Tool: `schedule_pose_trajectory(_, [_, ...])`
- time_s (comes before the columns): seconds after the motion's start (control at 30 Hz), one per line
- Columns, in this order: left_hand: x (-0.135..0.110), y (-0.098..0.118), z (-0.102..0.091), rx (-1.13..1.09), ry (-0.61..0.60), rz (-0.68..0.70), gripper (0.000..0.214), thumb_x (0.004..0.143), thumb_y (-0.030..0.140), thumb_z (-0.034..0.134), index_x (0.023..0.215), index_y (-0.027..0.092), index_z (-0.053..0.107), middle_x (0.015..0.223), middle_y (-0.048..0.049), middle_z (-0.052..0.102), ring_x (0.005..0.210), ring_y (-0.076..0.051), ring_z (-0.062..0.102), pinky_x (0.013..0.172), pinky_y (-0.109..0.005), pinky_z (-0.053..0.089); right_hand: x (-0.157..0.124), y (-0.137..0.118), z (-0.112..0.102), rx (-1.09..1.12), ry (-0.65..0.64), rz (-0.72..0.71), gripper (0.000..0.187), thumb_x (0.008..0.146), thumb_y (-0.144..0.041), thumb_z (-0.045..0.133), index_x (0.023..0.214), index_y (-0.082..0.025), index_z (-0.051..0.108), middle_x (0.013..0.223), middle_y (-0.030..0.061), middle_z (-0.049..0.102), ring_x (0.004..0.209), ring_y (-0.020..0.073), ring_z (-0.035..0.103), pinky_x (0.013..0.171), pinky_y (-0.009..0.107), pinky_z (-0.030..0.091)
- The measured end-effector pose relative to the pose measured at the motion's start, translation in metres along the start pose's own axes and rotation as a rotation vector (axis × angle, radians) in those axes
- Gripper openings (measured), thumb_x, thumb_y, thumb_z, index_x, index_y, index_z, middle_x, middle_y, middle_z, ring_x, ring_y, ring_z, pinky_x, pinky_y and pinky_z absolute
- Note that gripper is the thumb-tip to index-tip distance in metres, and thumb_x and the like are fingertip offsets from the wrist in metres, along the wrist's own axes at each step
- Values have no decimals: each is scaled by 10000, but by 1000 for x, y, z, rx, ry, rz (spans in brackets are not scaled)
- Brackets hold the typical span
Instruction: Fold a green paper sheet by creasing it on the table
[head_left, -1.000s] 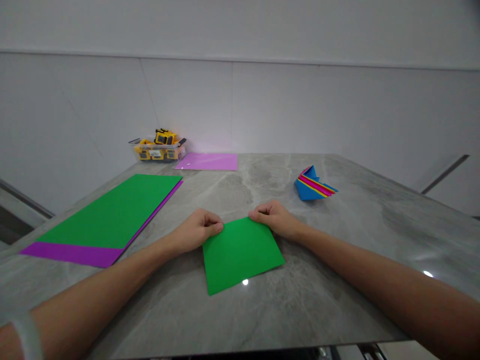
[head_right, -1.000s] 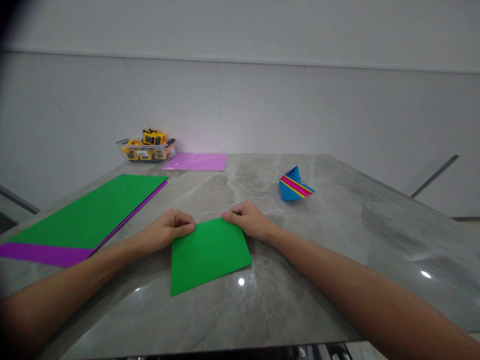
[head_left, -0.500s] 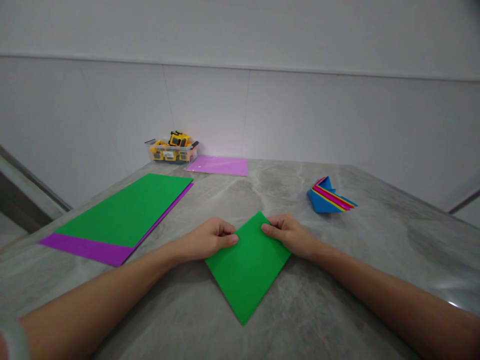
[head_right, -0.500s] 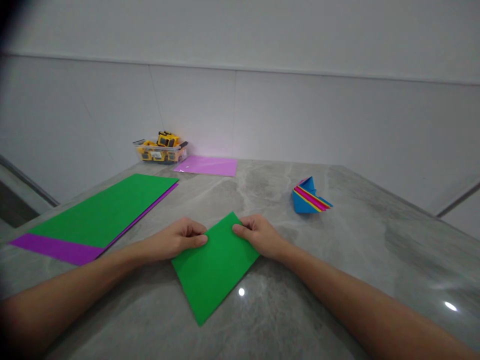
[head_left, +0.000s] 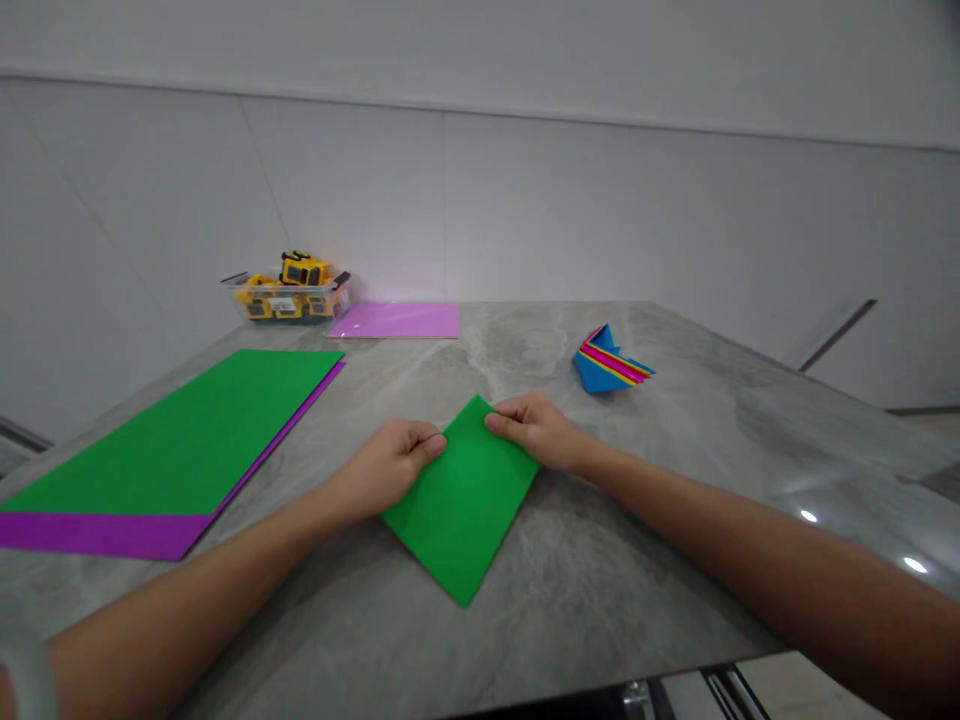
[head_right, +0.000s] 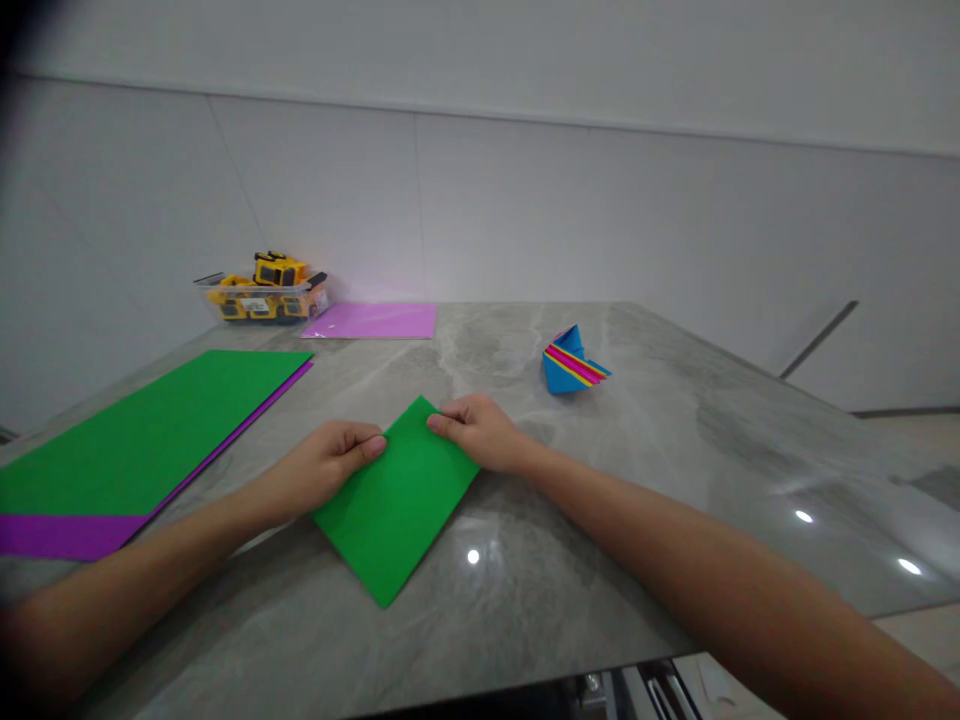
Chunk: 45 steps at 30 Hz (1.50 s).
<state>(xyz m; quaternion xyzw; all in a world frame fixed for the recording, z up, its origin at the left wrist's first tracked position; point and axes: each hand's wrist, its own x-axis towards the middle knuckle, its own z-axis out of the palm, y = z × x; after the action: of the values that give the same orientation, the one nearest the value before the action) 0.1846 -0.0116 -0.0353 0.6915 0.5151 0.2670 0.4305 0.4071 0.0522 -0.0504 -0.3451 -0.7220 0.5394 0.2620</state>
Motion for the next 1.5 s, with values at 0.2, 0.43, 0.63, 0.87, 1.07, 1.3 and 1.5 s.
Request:
schedule_pose_trajectory(0.2, [-1, -8, -6, -17, -59, -170, 350, 832, 530, 452, 726, 197, 470, 553, -11, 624, 378, -139, 554, 366, -218, 398, 4, 11, -18, 151, 143, 65, 518, 639, -659, 724, 647, -155, 604, 598, 16, 611, 518, 124, 525, 488, 245, 407])
schedule_pose_trajectory(0.43, [-1, -9, -12, -6, 45, -64, 389, 808, 528, 507, 618, 192, 453, 455, 27, 553, 308, -101, 493, 329, -180, 343, -1, 10, -15, 275, 78, 130, 531, 631, -627, 755, 764, -120, 670, 714, 70, 695, 596, 164, 625, 581, 289, 492])
schedule_pose_trajectory(0.63, [4, -13, -16, -249, 104, -35, 410, 760, 554, 613, 701, 149, 592, 585, -14, 604, 496, -136, 574, 486, -233, 464, 0, 14, -10, 294, 174, 102, 500, 653, -627, 748, 735, -140, 670, 653, 35, 677, 610, 163, 628, 593, 277, 491])
schedule_pose_trajectory(0.87, [3, -12, -15, -63, 28, 14, 369, 795, 483, 570, 624, 156, 568, 542, 32, 481, 503, -102, 408, 492, -218, 321, -8, 2, 2, 373, -96, 146, 479, 640, -558, 802, 785, -111, 705, 763, 59, 718, 635, 146, 640, 622, 264, 499])
schedule_pose_trajectory(1.07, [4, -6, -13, 352, 191, 184, 301, 853, 339, 490, 619, 168, 574, 547, 19, 496, 547, -126, 447, 537, -241, 302, -4, 4, 5, 340, -39, 101, 506, 634, -598, 788, 741, -112, 694, 668, 32, 684, 553, 111, 576, 555, 231, 445])
schedule_pose_trajectory(1.3, [4, -9, -12, -334, 138, -87, 302, 742, 441, 695, 763, 143, 656, 619, 6, 603, 547, -123, 528, 544, -239, 416, 0, 6, 4, 408, 173, 91, 470, 664, -604, 739, 686, -144, 647, 612, 29, 643, 557, 139, 577, 541, 252, 449])
schedule_pose_trajectory(1.5, [7, -14, -6, -718, 306, -229, 342, 597, 352, 832, 780, 148, 628, 612, 4, 651, 508, -131, 576, 501, -250, 488, -4, 3, 4, 313, 22, 69, 428, 673, -547, 706, 569, -156, 565, 479, -8, 542, 405, 102, 484, 398, 224, 351])
